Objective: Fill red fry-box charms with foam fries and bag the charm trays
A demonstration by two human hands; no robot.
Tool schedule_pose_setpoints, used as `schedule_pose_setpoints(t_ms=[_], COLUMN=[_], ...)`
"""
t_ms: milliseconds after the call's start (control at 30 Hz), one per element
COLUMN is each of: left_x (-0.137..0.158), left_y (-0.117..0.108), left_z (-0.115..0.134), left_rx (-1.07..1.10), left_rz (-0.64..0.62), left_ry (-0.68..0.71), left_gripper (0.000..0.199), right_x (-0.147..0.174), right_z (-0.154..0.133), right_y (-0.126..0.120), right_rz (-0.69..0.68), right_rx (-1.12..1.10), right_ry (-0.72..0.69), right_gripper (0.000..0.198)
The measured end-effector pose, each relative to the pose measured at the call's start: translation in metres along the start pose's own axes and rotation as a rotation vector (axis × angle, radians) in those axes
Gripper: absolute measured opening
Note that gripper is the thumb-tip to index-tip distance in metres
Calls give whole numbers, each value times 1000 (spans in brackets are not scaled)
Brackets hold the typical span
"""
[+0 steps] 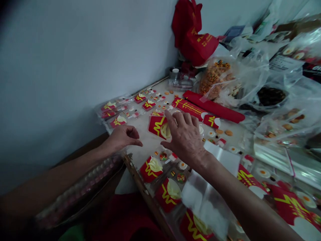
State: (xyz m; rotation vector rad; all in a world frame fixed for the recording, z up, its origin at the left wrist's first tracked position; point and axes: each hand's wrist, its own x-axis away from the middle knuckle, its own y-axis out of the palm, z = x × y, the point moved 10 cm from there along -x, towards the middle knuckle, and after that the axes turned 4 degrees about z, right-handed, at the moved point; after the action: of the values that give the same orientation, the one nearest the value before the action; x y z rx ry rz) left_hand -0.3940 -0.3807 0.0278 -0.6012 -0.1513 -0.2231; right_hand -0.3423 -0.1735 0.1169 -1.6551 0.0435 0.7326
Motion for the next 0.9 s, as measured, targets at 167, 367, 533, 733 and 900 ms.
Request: schedule_pose_setpoints(t_ms=[167, 367, 533, 733, 900], left_x=[-7, -23, -29, -34, -35], left_y=[15, 3, -2, 2, 13], left_z=[-6, -12, -21, -23, -28], left_rx=[29, 388, 443, 428, 398], left_rz=[-119, -68, -10, -2, -71], left_ry=[-4, -70, -51, -30, -90], left_gripper=[39, 56, 48, 43, 46], right_x=[3, -2, -1, 9, 19], right_z=[-7, -3, -7, -14, -11], right_y=[16, 32, 52, 70, 83], right_rz=[-23, -35, -133, -202, -298], right_rx=[-7, -46, -109, -194, -416], right_ry=[-8, 0, -37, 4, -70], right_gripper=[99, 99, 99, 94, 95])
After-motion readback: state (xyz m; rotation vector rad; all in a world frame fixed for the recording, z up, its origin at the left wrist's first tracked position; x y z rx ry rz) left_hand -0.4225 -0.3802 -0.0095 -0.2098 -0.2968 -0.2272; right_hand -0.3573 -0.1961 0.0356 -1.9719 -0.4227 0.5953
